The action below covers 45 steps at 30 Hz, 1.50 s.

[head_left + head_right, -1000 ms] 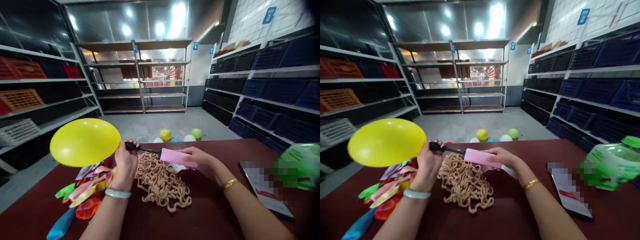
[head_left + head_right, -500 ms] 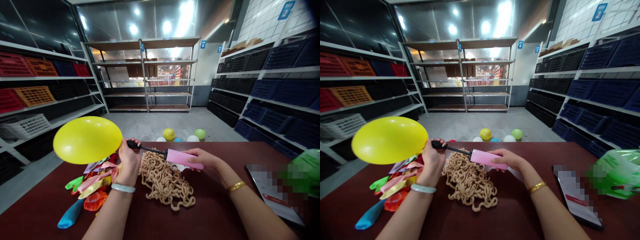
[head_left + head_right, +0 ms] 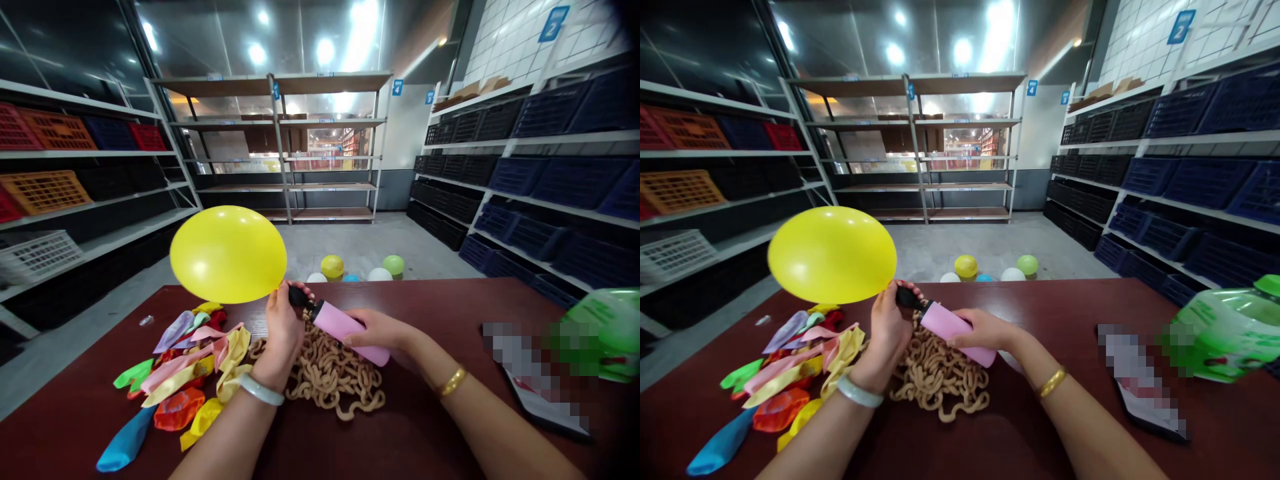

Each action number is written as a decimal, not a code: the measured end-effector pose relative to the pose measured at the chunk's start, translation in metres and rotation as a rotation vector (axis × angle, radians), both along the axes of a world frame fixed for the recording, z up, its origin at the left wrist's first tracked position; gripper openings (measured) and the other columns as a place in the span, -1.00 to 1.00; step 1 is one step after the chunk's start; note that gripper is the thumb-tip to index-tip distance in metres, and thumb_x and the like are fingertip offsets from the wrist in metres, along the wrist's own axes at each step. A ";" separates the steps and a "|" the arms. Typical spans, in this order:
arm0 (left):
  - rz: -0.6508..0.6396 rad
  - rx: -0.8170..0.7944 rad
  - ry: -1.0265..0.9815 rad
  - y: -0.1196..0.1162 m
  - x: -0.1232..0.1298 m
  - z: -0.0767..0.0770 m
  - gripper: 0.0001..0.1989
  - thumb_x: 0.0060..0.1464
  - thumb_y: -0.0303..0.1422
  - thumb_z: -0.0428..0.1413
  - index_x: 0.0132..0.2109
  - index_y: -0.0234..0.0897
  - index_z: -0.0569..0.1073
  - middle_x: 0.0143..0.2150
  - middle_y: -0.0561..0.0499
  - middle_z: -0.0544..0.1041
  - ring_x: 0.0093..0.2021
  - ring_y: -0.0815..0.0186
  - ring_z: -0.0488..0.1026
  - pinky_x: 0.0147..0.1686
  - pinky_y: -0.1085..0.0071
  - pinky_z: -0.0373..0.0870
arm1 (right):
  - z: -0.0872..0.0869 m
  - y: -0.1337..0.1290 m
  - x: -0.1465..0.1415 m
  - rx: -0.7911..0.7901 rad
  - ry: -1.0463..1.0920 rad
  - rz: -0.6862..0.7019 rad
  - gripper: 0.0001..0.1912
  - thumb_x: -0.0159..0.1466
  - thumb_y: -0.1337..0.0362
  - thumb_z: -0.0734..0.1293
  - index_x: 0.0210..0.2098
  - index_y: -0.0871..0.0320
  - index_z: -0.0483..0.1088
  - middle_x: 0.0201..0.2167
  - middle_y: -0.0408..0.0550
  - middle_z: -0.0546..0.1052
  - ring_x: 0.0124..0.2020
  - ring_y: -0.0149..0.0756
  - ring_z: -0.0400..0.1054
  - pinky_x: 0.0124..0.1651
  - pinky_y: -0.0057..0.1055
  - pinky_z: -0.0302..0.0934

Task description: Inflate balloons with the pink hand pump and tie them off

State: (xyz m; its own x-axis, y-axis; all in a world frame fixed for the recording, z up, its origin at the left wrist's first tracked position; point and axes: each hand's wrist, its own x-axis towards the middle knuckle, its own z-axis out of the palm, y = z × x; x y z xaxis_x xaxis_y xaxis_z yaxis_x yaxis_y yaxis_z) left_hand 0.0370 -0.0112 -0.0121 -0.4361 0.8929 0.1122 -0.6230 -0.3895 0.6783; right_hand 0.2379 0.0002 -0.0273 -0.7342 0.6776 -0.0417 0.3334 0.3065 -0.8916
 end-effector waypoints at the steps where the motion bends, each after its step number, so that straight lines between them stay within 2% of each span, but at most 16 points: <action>1: 0.024 -0.001 0.010 0.001 -0.002 0.000 -0.76 -0.02 -0.28 0.26 -0.32 -0.31 0.38 -0.41 0.02 0.48 -0.42 0.33 0.46 -0.42 0.39 0.44 | 0.001 -0.001 0.000 0.001 0.002 -0.012 -0.33 0.15 0.01 0.46 0.19 0.14 0.38 -0.01 0.00 0.54 -0.08 -0.11 0.43 -0.09 -0.29 0.32; 6: 0.084 0.010 0.011 0.008 -0.012 -0.003 -0.75 -0.05 -0.28 0.28 -0.31 -0.33 0.42 -0.39 0.01 0.50 -0.41 0.32 0.47 -0.39 0.36 0.48 | 0.004 -0.002 0.000 0.003 0.007 -0.009 -0.32 0.17 0.02 0.45 0.23 0.13 0.35 0.01 0.02 0.54 -0.06 -0.11 0.43 -0.09 -0.29 0.32; 10: 0.023 0.000 -0.044 0.005 -0.015 0.003 -0.80 -0.03 -0.34 0.26 -0.29 -0.31 0.40 -0.42 0.01 0.51 -0.41 0.28 0.49 -0.39 0.32 0.50 | 0.003 -0.001 0.002 0.005 0.044 0.009 -0.30 0.17 0.05 0.46 0.25 0.11 0.32 0.04 0.00 0.53 -0.02 -0.10 0.41 -0.04 -0.27 0.32; 13: -0.040 0.016 -0.042 0.002 -0.017 0.009 -0.84 0.03 -0.35 0.22 -0.28 -0.31 0.40 -0.39 -0.05 0.54 -0.35 0.23 0.53 -0.31 0.24 0.53 | 0.003 -0.001 0.003 0.014 0.067 0.015 -0.28 0.17 0.04 0.46 0.27 0.11 0.30 0.08 0.01 0.51 0.01 -0.09 0.40 0.00 -0.24 0.31; 21: -0.011 0.046 -0.064 0.005 -0.020 0.010 -0.87 0.14 -0.33 0.16 -0.27 -0.29 0.39 -0.35 -0.07 0.57 -0.30 0.20 0.57 -0.12 0.07 0.52 | 0.007 -0.007 -0.002 0.109 0.011 -0.063 -0.29 0.16 0.10 0.46 0.27 0.06 0.29 0.06 -0.01 0.51 0.00 -0.07 0.40 0.03 -0.19 0.29; 27: -0.041 0.048 -0.060 0.004 -0.024 0.014 -0.87 0.14 -0.33 0.16 -0.28 -0.30 0.40 -0.33 -0.10 0.59 -0.26 0.16 0.58 -0.04 -0.02 0.47 | 0.009 -0.008 0.000 -0.120 0.064 0.028 -0.37 0.22 0.03 0.41 0.21 0.15 0.35 0.00 0.04 0.54 -0.09 -0.12 0.44 -0.14 -0.30 0.35; 30: -0.072 0.067 -0.022 0.006 -0.028 0.010 -0.83 0.10 -0.31 0.22 -0.28 -0.31 0.41 -0.30 -0.11 0.59 -0.23 0.16 0.58 -0.09 0.05 0.51 | 0.013 -0.007 0.002 -0.060 0.051 -0.014 -0.34 0.19 0.08 0.44 0.23 0.15 0.33 0.03 0.04 0.52 -0.06 -0.11 0.43 -0.10 -0.29 0.34; 33: -0.114 0.050 0.016 0.008 -0.032 0.007 -0.78 0.02 -0.31 0.29 -0.27 -0.32 0.43 -0.30 -0.11 0.59 -0.22 0.18 0.57 -0.21 0.22 0.53 | 0.016 -0.005 0.006 -0.009 0.054 -0.020 -0.36 0.19 0.10 0.44 0.21 0.16 0.35 0.00 0.03 0.53 -0.05 -0.12 0.42 -0.06 -0.28 0.34; 38: -0.088 0.011 0.044 0.009 -0.038 0.010 -0.73 -0.14 -0.35 0.39 -0.32 -0.35 0.49 -0.37 0.01 0.53 -0.32 0.33 0.53 -0.33 0.45 0.49 | 0.017 -0.001 0.015 -0.132 0.043 -0.015 -0.35 0.18 0.02 0.45 0.18 0.15 0.36 -0.08 0.02 0.55 -0.19 -0.19 0.46 -0.21 -0.34 0.37; 41: -0.062 0.016 0.058 0.009 -0.041 0.013 -0.72 -0.19 -0.37 0.41 -0.35 -0.37 0.51 -0.37 0.02 0.53 -0.34 0.35 0.52 -0.33 0.46 0.49 | 0.017 -0.002 0.017 -0.170 0.045 -0.027 -0.38 0.18 0.02 0.45 0.16 0.15 0.37 -0.08 0.02 0.54 -0.20 -0.22 0.46 -0.27 -0.40 0.36; 45: -0.020 -0.002 0.078 0.011 -0.047 0.013 -0.73 -0.13 -0.32 0.39 -0.34 -0.39 0.52 -0.39 -0.02 0.54 -0.36 0.35 0.53 -0.29 0.44 0.48 | 0.015 -0.003 0.016 -0.297 0.073 -0.028 -0.39 0.17 0.01 0.46 0.12 0.17 0.38 -0.13 0.03 0.54 -0.28 -0.26 0.46 -0.34 -0.41 0.35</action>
State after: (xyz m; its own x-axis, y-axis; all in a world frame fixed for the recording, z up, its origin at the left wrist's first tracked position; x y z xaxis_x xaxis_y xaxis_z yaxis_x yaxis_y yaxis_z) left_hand -0.0097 0.0002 0.0012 -0.4084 0.9015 0.1436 -0.5755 -0.3764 0.7261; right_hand 0.2539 -0.0033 -0.0126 -0.7239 0.6636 -0.1885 0.2695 0.0206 -0.9628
